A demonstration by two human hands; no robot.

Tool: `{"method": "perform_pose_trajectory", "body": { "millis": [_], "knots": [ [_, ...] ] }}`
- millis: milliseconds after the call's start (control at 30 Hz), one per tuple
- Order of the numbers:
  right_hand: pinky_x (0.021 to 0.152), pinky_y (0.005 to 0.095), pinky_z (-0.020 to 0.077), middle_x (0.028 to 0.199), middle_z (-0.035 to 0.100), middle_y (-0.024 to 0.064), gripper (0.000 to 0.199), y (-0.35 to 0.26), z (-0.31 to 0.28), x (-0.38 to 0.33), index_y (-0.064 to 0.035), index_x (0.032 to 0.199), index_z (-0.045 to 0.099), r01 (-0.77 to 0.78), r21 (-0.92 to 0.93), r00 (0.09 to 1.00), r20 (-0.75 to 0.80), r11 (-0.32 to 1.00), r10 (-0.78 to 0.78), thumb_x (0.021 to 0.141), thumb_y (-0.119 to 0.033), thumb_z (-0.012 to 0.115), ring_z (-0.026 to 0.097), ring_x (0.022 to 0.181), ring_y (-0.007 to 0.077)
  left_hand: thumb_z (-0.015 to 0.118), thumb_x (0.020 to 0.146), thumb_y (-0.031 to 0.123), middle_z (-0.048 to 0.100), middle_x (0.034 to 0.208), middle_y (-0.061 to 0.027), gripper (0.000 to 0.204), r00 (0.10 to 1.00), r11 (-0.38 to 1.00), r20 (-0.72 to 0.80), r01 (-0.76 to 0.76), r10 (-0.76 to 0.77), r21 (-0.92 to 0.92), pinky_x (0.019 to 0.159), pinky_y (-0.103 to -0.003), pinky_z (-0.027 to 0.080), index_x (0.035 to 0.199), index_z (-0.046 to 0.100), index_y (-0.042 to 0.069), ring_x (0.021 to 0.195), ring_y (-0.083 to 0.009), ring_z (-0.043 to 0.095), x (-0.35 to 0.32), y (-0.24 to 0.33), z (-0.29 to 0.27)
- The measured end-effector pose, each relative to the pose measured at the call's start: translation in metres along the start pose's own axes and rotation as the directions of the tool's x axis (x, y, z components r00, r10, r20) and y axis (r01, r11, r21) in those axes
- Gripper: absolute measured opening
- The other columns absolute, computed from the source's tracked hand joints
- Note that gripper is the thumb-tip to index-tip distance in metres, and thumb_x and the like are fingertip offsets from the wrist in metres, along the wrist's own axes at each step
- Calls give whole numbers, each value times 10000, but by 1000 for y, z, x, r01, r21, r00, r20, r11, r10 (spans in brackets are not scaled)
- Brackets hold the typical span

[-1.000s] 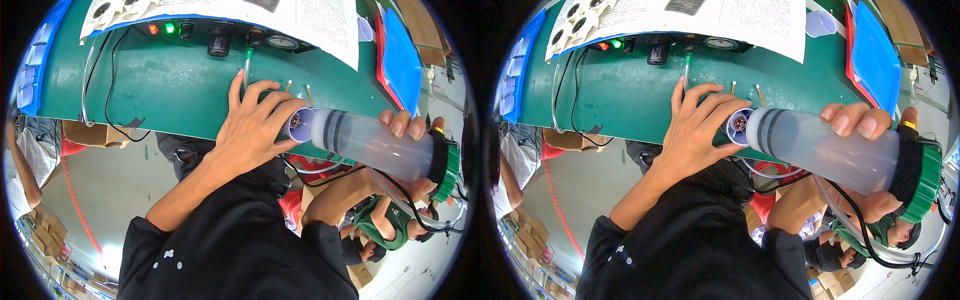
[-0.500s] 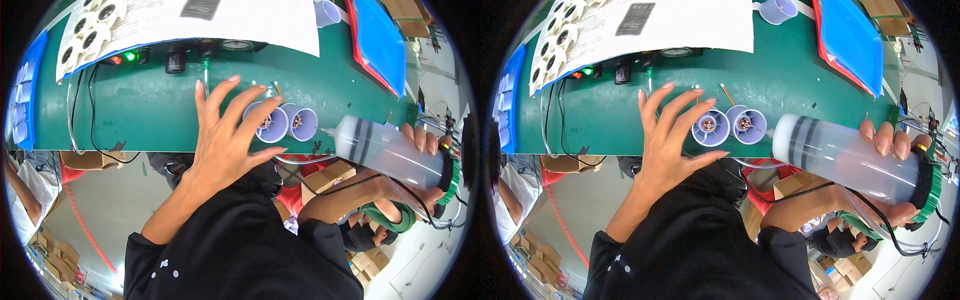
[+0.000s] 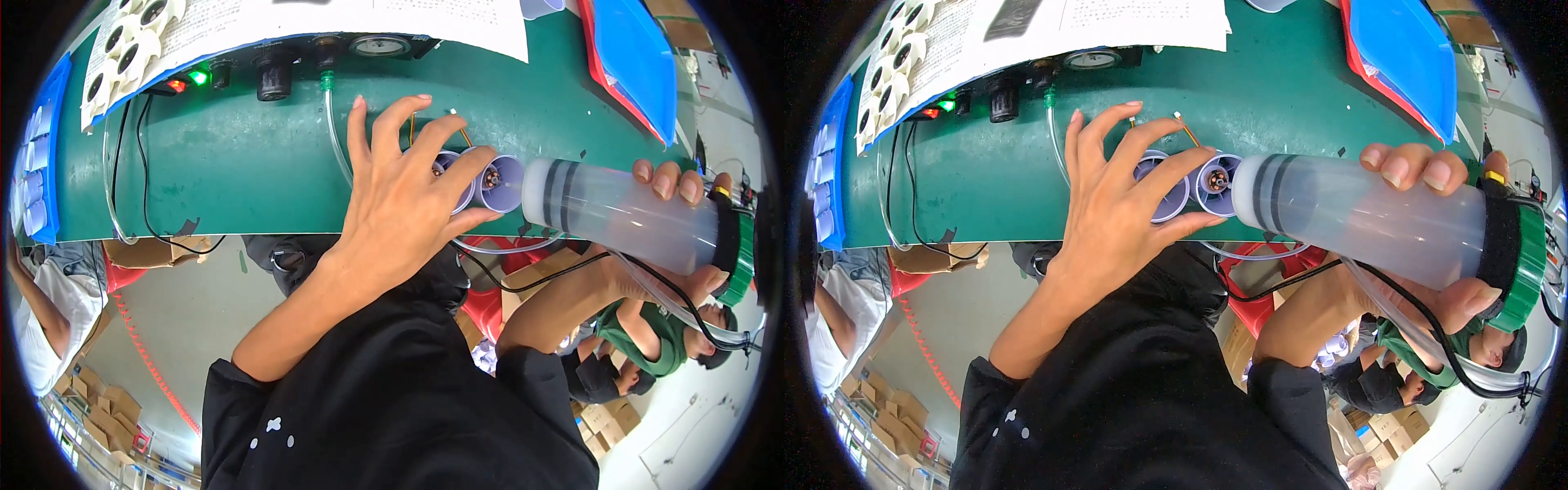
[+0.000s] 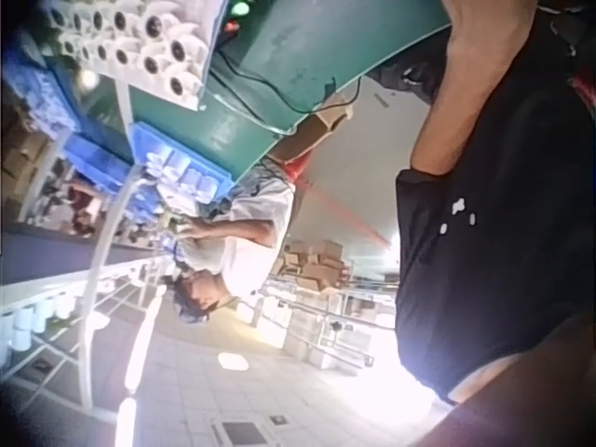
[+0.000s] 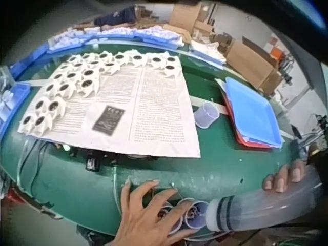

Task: Applying adhesive to cooling fan motors and attaching filter components on an electronics assembly line.

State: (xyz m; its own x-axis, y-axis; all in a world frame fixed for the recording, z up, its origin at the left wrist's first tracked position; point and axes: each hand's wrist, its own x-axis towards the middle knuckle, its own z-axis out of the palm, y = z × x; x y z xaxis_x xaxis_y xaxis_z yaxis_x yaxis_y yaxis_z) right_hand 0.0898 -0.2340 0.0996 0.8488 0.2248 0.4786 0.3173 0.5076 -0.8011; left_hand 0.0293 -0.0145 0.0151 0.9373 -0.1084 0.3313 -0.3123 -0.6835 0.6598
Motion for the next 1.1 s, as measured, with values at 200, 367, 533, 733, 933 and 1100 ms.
{"method": "perform_pose_trajectory", "body": {
  "millis": [200,367,533,733,933,1100],
  "knots": [
    [928,488,327,1146,489,131,771,2,-2,-1,5,1361,363,-15,-19,1000,-18,1000,15,867,-517,639,452,1008,274,853,633,352,529,1217,-67,505,1000,1000,-13,-3,3,-3,1055,-689,239,1076,703,163,1249,-354,405,0,-1,1],
    [893,548,370,1195,481,199,869,5,-6,0,26,1499,252,45,31,996,73,998,-48,937,-604,458,490,990,332,856,631,349,526,1210,-72,503,1000,1000,-28,-9,8,-27,1054,-684,242,1072,706,160,1245,-352,407,-1,-2,3],
    [916,519,353,1179,484,172,822,2,1,0,28,1419,321,20,0,998,55,1000,-20,908,-580,535,472,1007,309,854,639,345,519,1219,-72,493,1000,1000,-21,-5,4,-22,1049,-684,248,1070,707,158,1244,-354,405,-1,-1,3],
    [954,496,329,1170,480,135,790,-1,-2,1,17,1345,388,-32,-30,999,40,999,33,871,-569,625,449,1041,285,854,643,339,514,1221,-70,484,1000,1000,-15,-7,7,-15,1045,-687,255,1066,706,158,1242,-359,401,1,-1,3],
    [961,491,325,1167,480,134,801,-1,-1,0,11,1363,364,-34,-29,999,17,999,35,866,-553,640,453,1037,278,855,646,330,508,1222,-64,473,1000,1000,-16,-8,7,-23,1041,-691,260,1062,702,166,1242,-363,400,1,-2,4],
    [961,490,322,1164,479,134,815,-2,-3,-2,13,1384,344,-44,-31,998,34,999,45,868,-543,641,452,1035,278,857,642,328,509,1220,-65,475,1000,1000,-16,-10,9,-19,1035,-687,266,1062,702,169,1243,-363,401,-1,-1,3]
  ]
}}
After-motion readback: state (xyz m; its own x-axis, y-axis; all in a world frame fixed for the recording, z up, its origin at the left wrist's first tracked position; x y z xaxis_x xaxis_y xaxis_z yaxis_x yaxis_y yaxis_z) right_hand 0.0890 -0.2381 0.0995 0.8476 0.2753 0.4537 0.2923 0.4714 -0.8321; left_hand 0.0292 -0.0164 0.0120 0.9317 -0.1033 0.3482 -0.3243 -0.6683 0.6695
